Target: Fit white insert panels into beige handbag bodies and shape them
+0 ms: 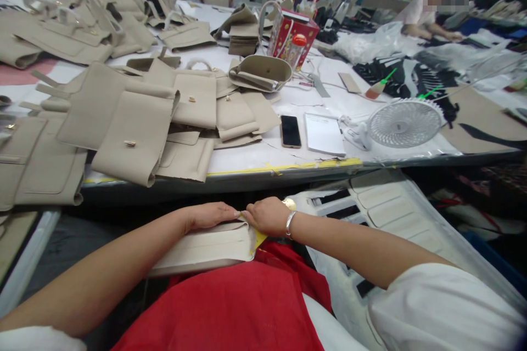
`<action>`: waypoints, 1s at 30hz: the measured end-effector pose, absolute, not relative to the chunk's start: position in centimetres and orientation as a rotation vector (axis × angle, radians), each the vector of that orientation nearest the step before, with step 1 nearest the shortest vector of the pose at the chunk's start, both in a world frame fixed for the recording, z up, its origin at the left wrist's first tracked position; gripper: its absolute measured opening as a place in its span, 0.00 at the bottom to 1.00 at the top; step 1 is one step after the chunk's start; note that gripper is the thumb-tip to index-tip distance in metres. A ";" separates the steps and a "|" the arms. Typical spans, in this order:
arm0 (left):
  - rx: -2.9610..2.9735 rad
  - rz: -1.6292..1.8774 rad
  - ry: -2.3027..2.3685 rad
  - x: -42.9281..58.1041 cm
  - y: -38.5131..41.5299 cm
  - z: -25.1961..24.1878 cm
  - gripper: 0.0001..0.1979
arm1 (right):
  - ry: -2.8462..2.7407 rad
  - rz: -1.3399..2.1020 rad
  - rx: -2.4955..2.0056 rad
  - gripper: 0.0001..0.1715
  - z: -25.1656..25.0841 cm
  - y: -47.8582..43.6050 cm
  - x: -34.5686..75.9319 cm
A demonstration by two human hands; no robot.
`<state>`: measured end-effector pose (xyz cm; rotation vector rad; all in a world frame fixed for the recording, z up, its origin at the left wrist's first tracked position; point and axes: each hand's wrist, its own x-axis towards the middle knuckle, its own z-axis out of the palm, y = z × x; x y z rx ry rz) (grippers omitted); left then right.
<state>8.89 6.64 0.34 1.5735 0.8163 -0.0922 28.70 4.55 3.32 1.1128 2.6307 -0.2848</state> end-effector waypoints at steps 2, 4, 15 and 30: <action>1.559 -0.113 0.826 8.7 6.6 0.4 0.26 | 2.668 -0.275 1.080 0.24 3.2 4.5 28.7; 1.548 -0.124 0.825 8.5 6.5 0.4 0.25 | 2.689 -0.275 1.062 0.24 3.2 4.5 28.6; 1.491 -0.106 0.786 7.4 7.1 0.1 0.22 | 2.648 -0.362 1.019 0.28 3.3 5.5 27.6; 1.576 -0.144 0.692 6.1 7.7 -0.2 0.24 | 2.608 -0.397 0.857 0.28 3.7 6.8 26.0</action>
